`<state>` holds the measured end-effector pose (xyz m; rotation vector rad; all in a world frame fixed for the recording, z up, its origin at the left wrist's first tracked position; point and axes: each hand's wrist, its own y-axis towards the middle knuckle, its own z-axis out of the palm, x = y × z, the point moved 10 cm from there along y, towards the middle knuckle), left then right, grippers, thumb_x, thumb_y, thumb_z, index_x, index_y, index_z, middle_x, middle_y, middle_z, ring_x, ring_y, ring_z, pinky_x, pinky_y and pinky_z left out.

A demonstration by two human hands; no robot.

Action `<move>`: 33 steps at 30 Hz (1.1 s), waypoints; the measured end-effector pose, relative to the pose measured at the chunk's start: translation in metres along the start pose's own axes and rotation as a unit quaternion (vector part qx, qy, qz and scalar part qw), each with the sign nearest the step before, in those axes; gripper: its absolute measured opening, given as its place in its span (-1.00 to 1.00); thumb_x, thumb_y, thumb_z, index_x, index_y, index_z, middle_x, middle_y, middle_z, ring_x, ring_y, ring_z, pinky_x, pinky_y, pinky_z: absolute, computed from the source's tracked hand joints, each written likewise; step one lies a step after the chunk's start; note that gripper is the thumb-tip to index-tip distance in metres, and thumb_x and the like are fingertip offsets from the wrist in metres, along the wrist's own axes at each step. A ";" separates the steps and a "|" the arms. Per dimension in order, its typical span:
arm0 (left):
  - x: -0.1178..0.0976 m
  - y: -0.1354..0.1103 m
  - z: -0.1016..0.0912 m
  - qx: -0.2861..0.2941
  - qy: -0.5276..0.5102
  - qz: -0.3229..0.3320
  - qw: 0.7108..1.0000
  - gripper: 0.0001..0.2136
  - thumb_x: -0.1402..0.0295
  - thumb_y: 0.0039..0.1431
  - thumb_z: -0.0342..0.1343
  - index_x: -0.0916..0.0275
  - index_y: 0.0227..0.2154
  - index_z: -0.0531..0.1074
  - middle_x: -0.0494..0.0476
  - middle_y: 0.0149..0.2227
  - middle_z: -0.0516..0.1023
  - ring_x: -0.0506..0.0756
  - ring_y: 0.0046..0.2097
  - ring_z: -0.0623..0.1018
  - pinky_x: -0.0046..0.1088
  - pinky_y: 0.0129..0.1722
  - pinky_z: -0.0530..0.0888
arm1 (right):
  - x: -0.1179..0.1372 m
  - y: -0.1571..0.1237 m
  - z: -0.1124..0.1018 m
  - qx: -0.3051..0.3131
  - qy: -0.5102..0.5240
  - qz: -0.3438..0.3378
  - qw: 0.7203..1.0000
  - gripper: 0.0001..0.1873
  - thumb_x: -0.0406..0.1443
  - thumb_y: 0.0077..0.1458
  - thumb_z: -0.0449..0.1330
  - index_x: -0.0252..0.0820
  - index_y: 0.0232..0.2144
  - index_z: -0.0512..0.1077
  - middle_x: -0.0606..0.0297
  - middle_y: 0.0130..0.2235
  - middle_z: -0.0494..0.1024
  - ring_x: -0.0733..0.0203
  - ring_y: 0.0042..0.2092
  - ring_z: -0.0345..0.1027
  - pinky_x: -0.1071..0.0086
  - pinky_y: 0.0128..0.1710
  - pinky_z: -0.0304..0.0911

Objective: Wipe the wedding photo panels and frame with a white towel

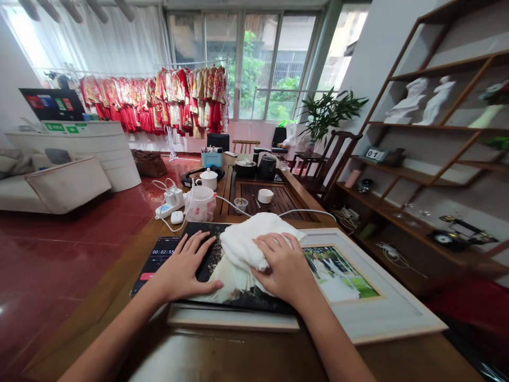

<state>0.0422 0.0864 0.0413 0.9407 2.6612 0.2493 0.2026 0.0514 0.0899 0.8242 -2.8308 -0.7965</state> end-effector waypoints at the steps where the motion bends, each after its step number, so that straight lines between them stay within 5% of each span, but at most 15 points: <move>1: 0.000 0.000 0.000 0.000 0.000 0.001 1.000 -0.07 -0.31 -0.03 -0.08 0.23 0.28 0.02 0.29 0.30 0.07 0.33 0.33 -0.01 0.03 0.29 -0.12 | 0.001 0.000 0.000 0.000 0.002 -0.001 1.000 -0.56 -0.19 0.01 0.17 -0.18 -0.03 0.36 0.09 -0.04 0.49 -0.08 -0.01 0.29 -0.01 0.04 0.01; 6: -0.001 0.000 -0.001 -0.006 -0.003 0.006 1.000 -0.14 -0.26 0.00 -0.04 0.19 0.26 0.06 0.25 0.29 0.10 0.33 0.32 -0.01 0.04 0.28 -0.10 | 0.022 -0.002 0.003 0.030 0.069 -0.074 0.994 -0.51 -0.18 -0.02 0.20 -0.14 0.00 0.33 0.16 0.00 0.47 -0.02 0.05 0.26 0.02 0.11 -0.05; 12: -0.001 0.001 0.000 0.011 0.004 -0.003 1.000 -0.07 -0.31 -0.02 -0.09 0.23 0.29 0.00 0.29 0.30 0.05 0.32 0.33 -0.03 0.03 0.29 -0.13 | 0.002 -0.001 0.000 -0.004 0.016 0.002 1.000 -0.55 -0.19 -0.01 0.20 -0.19 -0.04 0.36 0.09 -0.04 0.49 -0.08 0.00 0.29 -0.02 0.05 0.00; 18: -0.001 0.000 0.001 0.009 0.011 0.002 1.000 -0.13 -0.28 0.01 -0.09 0.20 0.27 0.04 0.26 0.30 0.07 0.31 0.33 -0.03 0.02 0.29 -0.12 | 0.022 -0.001 0.003 0.028 0.079 -0.067 0.994 -0.52 -0.18 0.00 0.20 -0.13 0.00 0.32 0.15 -0.01 0.47 -0.02 0.05 0.26 0.01 0.11 -0.06; 24: -0.001 0.001 0.001 0.010 0.009 -0.001 1.000 -0.06 -0.33 -0.03 -0.11 0.25 0.29 0.00 0.31 0.30 0.05 0.32 0.33 -0.03 0.04 0.29 -0.13 | -0.001 -0.001 0.001 0.007 0.026 0.004 1.000 -0.57 -0.20 0.01 0.19 -0.18 -0.04 0.34 0.10 -0.03 0.47 -0.06 0.01 0.27 -0.01 0.06 -0.02; 30: -0.001 0.001 0.000 0.010 0.007 0.001 1.000 -0.10 -0.30 -0.01 -0.09 0.22 0.28 0.03 0.29 0.30 0.07 0.32 0.33 -0.02 0.06 0.28 -0.12 | 0.017 -0.002 0.003 0.032 0.080 -0.056 0.995 -0.53 -0.20 -0.05 0.23 -0.12 -0.04 0.33 0.18 -0.04 0.47 -0.01 0.01 0.27 0.03 0.10 -0.05; 33: -0.001 0.001 0.000 0.007 0.003 0.000 1.000 -0.08 -0.31 -0.02 -0.09 0.23 0.28 0.02 0.29 0.30 0.07 0.33 0.33 -0.02 0.06 0.28 -0.12 | 0.003 -0.001 0.000 0.012 0.047 -0.013 0.999 -0.56 -0.19 -0.03 0.22 -0.15 -0.06 0.35 0.14 -0.05 0.47 -0.03 -0.01 0.28 0.03 0.06 -0.01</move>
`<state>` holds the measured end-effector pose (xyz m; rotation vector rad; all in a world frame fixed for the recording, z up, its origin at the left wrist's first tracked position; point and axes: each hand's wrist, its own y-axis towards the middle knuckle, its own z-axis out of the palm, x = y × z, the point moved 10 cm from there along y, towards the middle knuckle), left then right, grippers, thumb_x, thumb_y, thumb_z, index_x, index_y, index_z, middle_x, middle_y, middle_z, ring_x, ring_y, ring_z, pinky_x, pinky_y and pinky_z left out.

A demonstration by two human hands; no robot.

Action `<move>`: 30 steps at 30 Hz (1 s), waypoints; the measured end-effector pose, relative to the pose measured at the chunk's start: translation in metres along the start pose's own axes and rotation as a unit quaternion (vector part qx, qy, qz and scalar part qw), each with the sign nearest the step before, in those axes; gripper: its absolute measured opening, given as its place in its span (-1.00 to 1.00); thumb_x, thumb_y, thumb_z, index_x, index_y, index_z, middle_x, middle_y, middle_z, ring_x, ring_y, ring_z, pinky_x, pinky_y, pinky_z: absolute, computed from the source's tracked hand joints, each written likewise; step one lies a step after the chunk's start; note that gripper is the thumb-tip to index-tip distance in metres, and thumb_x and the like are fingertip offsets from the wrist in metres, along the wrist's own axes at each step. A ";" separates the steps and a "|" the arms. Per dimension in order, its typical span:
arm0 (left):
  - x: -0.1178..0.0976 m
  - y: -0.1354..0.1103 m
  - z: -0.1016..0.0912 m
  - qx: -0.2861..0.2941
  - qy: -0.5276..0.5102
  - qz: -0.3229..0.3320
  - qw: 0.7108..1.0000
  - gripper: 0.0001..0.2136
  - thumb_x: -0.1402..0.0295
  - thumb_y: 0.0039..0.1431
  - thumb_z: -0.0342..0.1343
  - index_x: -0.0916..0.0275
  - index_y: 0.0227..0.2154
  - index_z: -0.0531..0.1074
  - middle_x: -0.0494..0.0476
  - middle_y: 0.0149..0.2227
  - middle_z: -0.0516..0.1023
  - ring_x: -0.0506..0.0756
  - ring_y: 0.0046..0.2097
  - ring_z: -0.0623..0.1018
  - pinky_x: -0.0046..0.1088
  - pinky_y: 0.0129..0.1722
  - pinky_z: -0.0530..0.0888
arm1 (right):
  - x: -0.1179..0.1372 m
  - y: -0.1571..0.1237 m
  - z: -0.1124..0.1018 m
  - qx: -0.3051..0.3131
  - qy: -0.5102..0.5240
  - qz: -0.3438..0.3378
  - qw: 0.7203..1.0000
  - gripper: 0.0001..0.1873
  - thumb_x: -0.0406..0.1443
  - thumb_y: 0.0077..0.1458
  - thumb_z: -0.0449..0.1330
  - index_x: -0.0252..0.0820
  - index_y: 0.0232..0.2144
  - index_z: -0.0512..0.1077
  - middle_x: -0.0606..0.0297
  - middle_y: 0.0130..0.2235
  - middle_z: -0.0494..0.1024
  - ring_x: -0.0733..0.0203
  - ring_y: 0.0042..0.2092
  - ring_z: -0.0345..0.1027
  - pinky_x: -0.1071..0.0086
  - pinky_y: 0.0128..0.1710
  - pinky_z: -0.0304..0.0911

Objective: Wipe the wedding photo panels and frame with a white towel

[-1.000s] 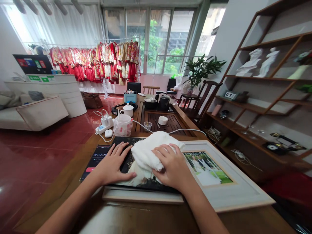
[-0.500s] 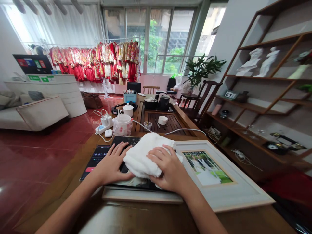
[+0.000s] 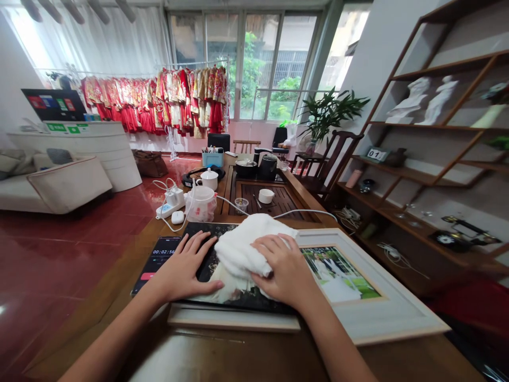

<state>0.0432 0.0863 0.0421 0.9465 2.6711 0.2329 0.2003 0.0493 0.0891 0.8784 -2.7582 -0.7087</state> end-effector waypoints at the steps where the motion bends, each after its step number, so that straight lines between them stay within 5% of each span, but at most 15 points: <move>1: 0.000 0.000 0.000 0.000 0.000 -0.001 1.000 -0.07 -0.32 -0.02 -0.10 0.24 0.28 0.02 0.29 0.30 0.07 0.34 0.33 -0.02 0.07 0.28 -0.12 | -0.005 0.000 -0.002 -0.007 -0.015 0.017 1.000 -0.58 -0.19 -0.02 0.21 -0.16 -0.07 0.35 0.13 -0.06 0.48 -0.04 -0.02 0.28 0.02 0.04 0.00; 8: 0.000 0.000 0.002 0.006 0.005 -0.001 1.000 -0.07 -0.32 -0.02 -0.12 0.26 0.28 0.03 0.32 0.30 0.06 0.34 0.33 -0.03 0.07 0.28 -0.12 | 0.009 0.000 0.001 0.027 0.029 -0.032 0.999 -0.59 -0.19 -0.08 0.24 -0.14 -0.14 0.37 0.17 -0.11 0.48 -0.01 -0.06 0.29 0.06 0.03 0.00; 13: 0.001 -0.001 0.001 0.005 0.002 -0.004 1.000 -0.06 -0.33 -0.03 -0.12 0.24 0.29 0.01 0.30 0.30 0.05 0.34 0.33 -0.03 0.07 0.28 -0.12 | -0.004 0.000 -0.005 0.000 -0.018 0.021 1.000 -0.64 -0.19 -0.06 0.23 -0.16 -0.17 0.38 0.13 -0.13 0.48 -0.06 -0.08 0.27 0.03 -0.03 0.02; 18: 0.002 -0.001 0.002 0.008 0.005 -0.005 1.000 -0.06 -0.34 -0.03 -0.12 0.24 0.29 0.01 0.29 0.31 0.05 0.33 0.34 -0.05 0.03 0.29 -0.13 | 0.004 -0.001 -0.005 0.017 0.013 -0.013 1.000 -0.67 -0.23 -0.12 0.24 -0.15 -0.23 0.38 0.17 -0.18 0.48 -0.01 -0.13 0.28 0.08 -0.05 0.04; 23: 0.003 -0.001 0.002 0.005 0.004 -0.005 1.000 -0.07 -0.33 -0.03 -0.12 0.22 0.29 0.01 0.27 0.31 0.03 0.33 0.34 -0.05 0.02 0.29 -0.13 | -0.005 -0.001 -0.009 0.008 -0.018 0.022 1.000 -0.71 -0.21 -0.10 0.22 -0.16 -0.27 0.38 0.15 -0.21 0.48 -0.05 -0.15 0.27 0.08 -0.12 0.07; 30: 0.002 -0.001 0.000 -0.007 -0.007 0.000 1.000 -0.08 -0.31 -0.03 -0.08 0.23 0.27 0.04 0.27 0.30 0.07 0.33 0.33 -0.02 0.02 0.29 -0.11 | 0.011 -0.001 -0.004 0.053 0.062 -0.042 0.996 -0.82 -0.28 -0.13 0.20 -0.12 -0.37 0.35 0.23 -0.28 0.46 0.04 -0.22 0.28 0.12 -0.13 0.08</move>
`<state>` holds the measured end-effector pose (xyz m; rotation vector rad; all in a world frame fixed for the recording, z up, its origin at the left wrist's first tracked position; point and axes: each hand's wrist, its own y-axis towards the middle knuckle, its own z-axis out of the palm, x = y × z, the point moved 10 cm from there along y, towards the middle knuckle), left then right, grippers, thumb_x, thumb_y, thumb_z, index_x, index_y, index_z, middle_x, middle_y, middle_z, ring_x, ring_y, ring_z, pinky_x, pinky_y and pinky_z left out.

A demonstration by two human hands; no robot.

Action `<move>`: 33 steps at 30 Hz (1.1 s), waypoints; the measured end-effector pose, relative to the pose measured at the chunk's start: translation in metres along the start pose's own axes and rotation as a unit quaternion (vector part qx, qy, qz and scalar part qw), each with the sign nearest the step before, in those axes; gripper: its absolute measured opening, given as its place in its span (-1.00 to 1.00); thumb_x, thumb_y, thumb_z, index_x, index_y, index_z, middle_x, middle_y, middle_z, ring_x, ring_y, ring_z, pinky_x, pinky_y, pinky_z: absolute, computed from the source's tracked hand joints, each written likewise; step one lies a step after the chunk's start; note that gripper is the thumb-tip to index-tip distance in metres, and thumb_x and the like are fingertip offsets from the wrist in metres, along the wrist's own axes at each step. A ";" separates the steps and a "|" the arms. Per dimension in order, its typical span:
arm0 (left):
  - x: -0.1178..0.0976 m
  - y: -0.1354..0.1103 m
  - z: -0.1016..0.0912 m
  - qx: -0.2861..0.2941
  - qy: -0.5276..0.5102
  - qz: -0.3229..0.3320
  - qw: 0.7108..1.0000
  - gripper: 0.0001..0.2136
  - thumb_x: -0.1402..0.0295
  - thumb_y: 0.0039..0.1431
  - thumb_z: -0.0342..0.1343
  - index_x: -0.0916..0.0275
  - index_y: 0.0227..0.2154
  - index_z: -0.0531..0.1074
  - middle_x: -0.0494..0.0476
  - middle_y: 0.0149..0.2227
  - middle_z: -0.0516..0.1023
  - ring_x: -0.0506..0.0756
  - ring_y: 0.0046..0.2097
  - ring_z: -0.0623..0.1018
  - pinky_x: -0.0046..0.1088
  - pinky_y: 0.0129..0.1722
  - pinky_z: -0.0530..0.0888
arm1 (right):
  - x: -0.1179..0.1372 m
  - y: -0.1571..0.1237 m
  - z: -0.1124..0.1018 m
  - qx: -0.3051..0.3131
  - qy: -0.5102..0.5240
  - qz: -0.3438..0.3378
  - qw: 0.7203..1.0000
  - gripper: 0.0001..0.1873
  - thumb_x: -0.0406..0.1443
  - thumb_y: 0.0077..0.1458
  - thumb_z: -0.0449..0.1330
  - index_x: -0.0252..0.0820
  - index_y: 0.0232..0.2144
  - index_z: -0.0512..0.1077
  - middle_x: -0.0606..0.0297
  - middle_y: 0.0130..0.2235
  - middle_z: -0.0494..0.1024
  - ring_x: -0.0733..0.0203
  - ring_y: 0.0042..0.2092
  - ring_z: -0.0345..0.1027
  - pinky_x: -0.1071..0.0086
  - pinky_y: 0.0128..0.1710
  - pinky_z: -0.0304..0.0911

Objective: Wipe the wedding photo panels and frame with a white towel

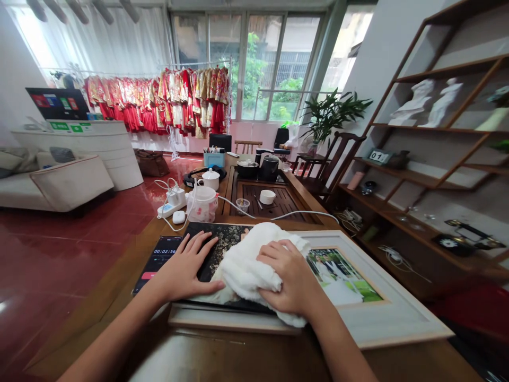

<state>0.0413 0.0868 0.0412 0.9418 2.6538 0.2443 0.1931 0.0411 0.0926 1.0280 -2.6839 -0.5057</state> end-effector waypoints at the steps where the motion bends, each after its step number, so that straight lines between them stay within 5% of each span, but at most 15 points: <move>1: 0.000 0.000 0.000 0.000 0.000 0.000 1.000 -0.08 -0.31 -0.03 -0.08 0.23 0.27 0.04 0.27 0.30 0.07 0.33 0.33 -0.02 0.02 0.29 -0.11 | -0.002 0.000 -0.002 -0.012 -0.009 0.012 1.000 -0.81 -0.28 -0.13 0.20 -0.13 -0.36 0.35 0.21 -0.28 0.46 0.02 -0.21 0.28 0.11 -0.13 0.08; 5: 0.000 0.000 0.000 0.004 0.002 -0.001 1.000 -0.08 -0.31 -0.03 -0.07 0.22 0.28 0.03 0.27 0.30 0.07 0.34 0.33 -0.02 0.03 0.28 -0.11 | -0.008 0.000 -0.003 -0.023 -0.030 0.045 0.998 -0.79 -0.27 -0.13 0.20 -0.14 -0.34 0.36 0.20 -0.30 0.45 0.01 -0.22 0.27 0.09 -0.13 0.08; 11: 0.000 0.001 0.000 0.005 0.003 -0.001 1.000 -0.07 -0.32 -0.03 -0.09 0.24 0.28 0.03 0.28 0.30 0.07 0.33 0.33 -0.02 0.02 0.29 -0.11 | 0.007 -0.002 0.002 0.015 0.017 -0.009 1.000 -0.91 -0.28 -0.14 0.15 -0.12 -0.49 0.28 0.27 -0.37 0.42 0.08 -0.29 0.27 0.12 -0.12 0.09; 17: 0.000 0.001 -0.001 0.007 -0.002 -0.002 1.000 -0.07 -0.32 -0.03 -0.08 0.23 0.28 0.02 0.27 0.30 0.06 0.34 0.33 -0.03 0.03 0.29 -0.12 | -0.025 -0.002 -0.002 -0.072 -0.101 0.089 0.988 -0.68 -0.22 -0.02 0.16 -0.20 -0.18 0.36 0.08 -0.17 0.49 -0.07 -0.10 0.30 0.04 -0.07 0.11; 25: -0.001 0.000 -0.002 -0.002 -0.008 0.004 1.000 -0.12 -0.29 -0.01 -0.06 0.19 0.27 0.05 0.25 0.29 0.09 0.33 0.33 -0.02 0.03 0.28 -0.10 | 0.009 0.003 0.008 -0.042 -0.016 -0.019 0.999 -0.50 -0.22 -0.05 0.20 -0.17 -0.01 0.32 0.09 -0.02 0.46 -0.03 0.02 0.29 0.04 0.07 0.05; 33: 0.000 0.001 0.000 0.006 -0.008 -0.001 1.000 -0.07 -0.31 -0.03 -0.06 0.23 0.28 0.03 0.28 0.30 0.06 0.34 0.33 -0.04 0.05 0.28 -0.11 | -0.014 0.001 0.006 -0.051 -0.074 0.049 0.995 -0.55 -0.20 -0.01 0.19 -0.18 -0.03 0.34 0.07 -0.03 0.47 -0.06 0.00 0.30 -0.02 0.05 0.03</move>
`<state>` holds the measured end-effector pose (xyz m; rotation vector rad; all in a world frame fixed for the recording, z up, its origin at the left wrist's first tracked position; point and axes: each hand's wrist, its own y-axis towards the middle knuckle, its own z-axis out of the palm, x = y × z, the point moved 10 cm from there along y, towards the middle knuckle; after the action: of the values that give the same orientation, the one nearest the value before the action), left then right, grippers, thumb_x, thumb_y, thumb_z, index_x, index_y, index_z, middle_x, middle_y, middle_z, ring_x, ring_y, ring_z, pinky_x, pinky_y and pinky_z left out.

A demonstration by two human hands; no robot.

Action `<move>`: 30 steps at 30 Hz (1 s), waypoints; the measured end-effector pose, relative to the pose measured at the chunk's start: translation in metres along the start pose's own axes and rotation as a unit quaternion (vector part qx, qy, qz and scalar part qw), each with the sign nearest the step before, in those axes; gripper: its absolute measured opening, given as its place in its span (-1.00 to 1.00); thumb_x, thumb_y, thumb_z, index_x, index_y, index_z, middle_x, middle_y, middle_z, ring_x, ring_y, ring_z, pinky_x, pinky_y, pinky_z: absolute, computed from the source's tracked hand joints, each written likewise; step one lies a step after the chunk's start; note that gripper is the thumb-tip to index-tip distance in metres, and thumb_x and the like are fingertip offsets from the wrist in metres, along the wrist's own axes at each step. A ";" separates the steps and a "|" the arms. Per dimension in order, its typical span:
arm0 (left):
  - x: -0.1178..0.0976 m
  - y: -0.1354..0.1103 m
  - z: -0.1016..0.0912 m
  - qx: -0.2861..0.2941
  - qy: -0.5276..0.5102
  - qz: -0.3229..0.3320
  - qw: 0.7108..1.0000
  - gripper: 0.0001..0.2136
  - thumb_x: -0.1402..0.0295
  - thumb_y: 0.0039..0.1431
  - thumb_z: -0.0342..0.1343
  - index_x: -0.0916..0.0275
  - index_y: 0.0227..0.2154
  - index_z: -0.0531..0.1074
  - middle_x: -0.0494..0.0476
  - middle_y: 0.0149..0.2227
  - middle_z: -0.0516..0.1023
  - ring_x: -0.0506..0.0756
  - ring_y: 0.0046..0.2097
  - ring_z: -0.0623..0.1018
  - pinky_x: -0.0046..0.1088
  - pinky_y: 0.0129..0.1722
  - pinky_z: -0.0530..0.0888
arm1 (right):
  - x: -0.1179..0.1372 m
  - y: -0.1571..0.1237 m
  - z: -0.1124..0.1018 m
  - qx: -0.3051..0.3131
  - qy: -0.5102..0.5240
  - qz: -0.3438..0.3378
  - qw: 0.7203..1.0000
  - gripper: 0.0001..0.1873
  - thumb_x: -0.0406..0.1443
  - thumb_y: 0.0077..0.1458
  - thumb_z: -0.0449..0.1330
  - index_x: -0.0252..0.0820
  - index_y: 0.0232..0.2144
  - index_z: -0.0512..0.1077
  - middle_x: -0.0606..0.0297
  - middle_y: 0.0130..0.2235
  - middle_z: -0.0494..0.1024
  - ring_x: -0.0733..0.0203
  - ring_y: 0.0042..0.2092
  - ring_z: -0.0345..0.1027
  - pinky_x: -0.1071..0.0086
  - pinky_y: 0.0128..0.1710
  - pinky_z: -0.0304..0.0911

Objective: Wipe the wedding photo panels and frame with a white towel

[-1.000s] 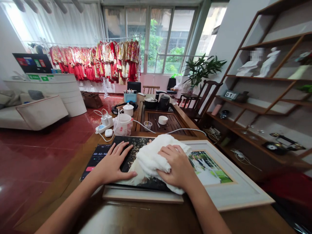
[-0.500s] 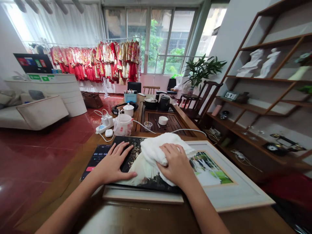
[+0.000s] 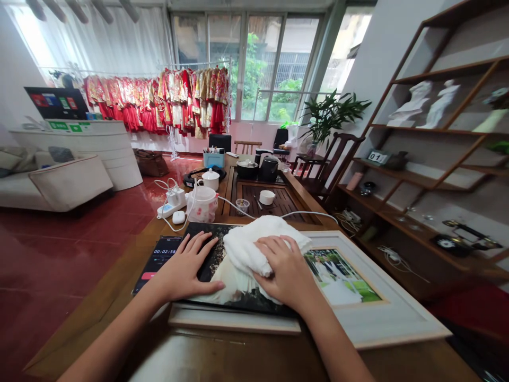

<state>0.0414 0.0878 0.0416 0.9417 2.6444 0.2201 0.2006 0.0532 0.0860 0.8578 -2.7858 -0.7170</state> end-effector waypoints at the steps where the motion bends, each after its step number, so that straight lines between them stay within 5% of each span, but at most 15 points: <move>1: 0.000 0.000 0.000 -0.002 0.000 0.001 1.000 -0.08 -0.30 -0.03 -0.05 0.22 0.28 0.03 0.27 0.30 0.07 0.34 0.33 -0.03 0.05 0.28 -0.10 | 0.007 0.000 0.001 0.008 0.020 -0.018 1.000 -0.53 -0.21 -0.03 0.20 -0.17 -0.02 0.33 0.07 -0.02 0.46 -0.05 0.01 0.30 -0.01 0.07 0.02; 5: -0.001 0.000 0.000 -0.008 0.005 0.008 1.000 -0.15 -0.24 -0.01 0.01 0.18 0.26 0.07 0.23 0.29 0.10 0.34 0.33 -0.03 0.04 0.28 -0.10 | 0.029 0.000 0.001 0.037 0.088 -0.082 0.992 -0.54 -0.22 -0.06 0.21 -0.11 -0.05 0.34 0.15 -0.01 0.47 -0.01 0.03 0.30 0.04 0.10 0.01; 11: 0.000 -0.001 0.000 -0.004 -0.001 0.004 1.000 -0.08 -0.30 -0.04 -0.05 0.20 0.28 0.03 0.26 0.30 0.07 0.35 0.33 -0.02 0.06 0.28 -0.09 | 0.005 -0.001 -0.006 -0.010 0.034 -0.024 0.999 -0.53 -0.22 -0.02 0.21 -0.14 -0.02 0.33 0.09 -0.03 0.47 -0.04 0.00 0.31 0.02 0.05 0.06; 17: 0.000 0.000 0.002 0.002 0.013 0.006 1.000 -0.14 -0.23 -0.01 0.01 0.20 0.27 0.06 0.24 0.29 0.09 0.34 0.33 -0.03 0.02 0.28 -0.10 | 0.029 0.000 0.003 0.042 0.097 -0.079 0.991 -0.57 -0.20 -0.02 0.22 -0.10 -0.05 0.34 0.15 -0.01 0.46 0.01 0.04 0.28 0.04 0.12 -0.02; 24: -0.001 0.000 0.000 0.006 0.010 0.000 1.000 -0.07 -0.32 -0.03 -0.09 0.22 0.29 0.00 0.27 0.31 0.05 0.34 0.33 -0.04 0.03 0.29 -0.12 | -0.004 -0.002 -0.005 -0.009 0.011 -0.001 1.000 -0.56 -0.19 0.01 0.20 -0.16 -0.04 0.36 0.10 -0.04 0.48 -0.04 -0.01 0.31 0.02 0.04 0.07; 30: 0.000 0.000 0.003 0.010 0.020 0.007 1.000 -0.13 -0.24 -0.01 -0.01 0.20 0.27 0.04 0.25 0.29 0.08 0.34 0.33 -0.04 0.02 0.29 -0.11 | 0.032 0.001 0.002 0.036 0.090 -0.086 0.992 -0.56 -0.18 -0.02 0.23 -0.12 -0.06 0.35 0.17 -0.01 0.47 0.02 0.02 0.29 0.06 0.10 0.00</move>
<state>0.0422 0.0878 0.0384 0.9712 2.6829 0.2188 0.1732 0.0368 0.0840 1.1285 -2.6148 -0.5342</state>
